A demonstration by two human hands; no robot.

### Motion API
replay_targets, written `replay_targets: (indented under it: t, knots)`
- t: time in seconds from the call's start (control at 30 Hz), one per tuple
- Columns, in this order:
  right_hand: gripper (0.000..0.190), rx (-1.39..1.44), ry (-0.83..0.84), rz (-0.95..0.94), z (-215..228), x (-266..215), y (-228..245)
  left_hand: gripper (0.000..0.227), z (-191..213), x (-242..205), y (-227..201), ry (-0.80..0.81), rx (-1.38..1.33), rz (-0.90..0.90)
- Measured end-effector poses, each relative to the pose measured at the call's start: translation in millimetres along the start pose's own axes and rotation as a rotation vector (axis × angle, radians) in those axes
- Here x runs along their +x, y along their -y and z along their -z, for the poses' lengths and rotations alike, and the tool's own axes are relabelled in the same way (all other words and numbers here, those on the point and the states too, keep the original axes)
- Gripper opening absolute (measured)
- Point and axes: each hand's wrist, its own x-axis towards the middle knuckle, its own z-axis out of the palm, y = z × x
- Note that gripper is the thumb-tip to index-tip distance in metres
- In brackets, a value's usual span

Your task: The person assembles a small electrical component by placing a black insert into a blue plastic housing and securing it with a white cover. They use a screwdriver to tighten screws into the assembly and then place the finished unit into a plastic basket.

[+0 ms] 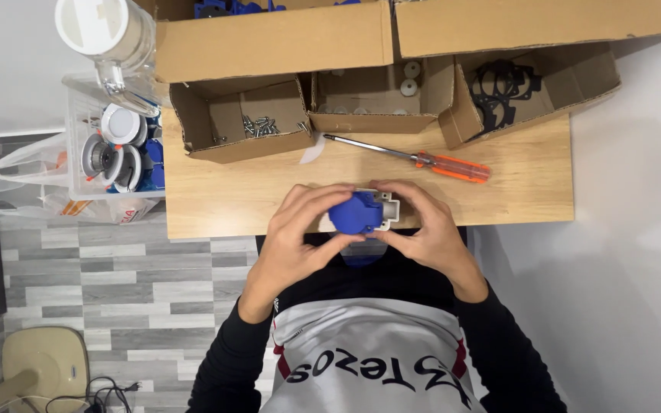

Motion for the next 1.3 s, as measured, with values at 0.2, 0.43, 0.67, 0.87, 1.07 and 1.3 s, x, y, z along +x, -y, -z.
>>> replay_targets:
  t: [0.2,0.43,0.67,0.87,1.07,1.3]
  knots:
    - [0.073,-0.019,0.002,-0.015,1.7,-3.7,-9.7,0.053,-10.3,7.5,0.2,0.098,0.068,-0.017]
    - [0.076,-0.027,-0.003,-0.027,3.3,-5.8,-17.3,0.053,-13.1,12.2,2.4,0.135,0.072,-0.013]
    - [0.077,-0.037,0.0,-0.029,2.4,-3.1,-10.4,0.051,-15.1,11.1,12.3,0.153,0.056,0.003]
    - [0.076,-0.051,0.008,-0.036,2.5,-2.4,-9.6,0.051,-15.8,10.4,23.4,0.175,-0.021,0.034]
    - [0.076,-0.053,0.037,-0.038,4.3,-0.9,-7.9,0.051,-20.0,8.9,28.1,0.172,-0.177,0.073]
    - [0.07,0.151,0.268,-0.066,23.2,-1.4,-14.4,0.052,-19.2,6.9,34.2,0.207,-0.243,0.133]
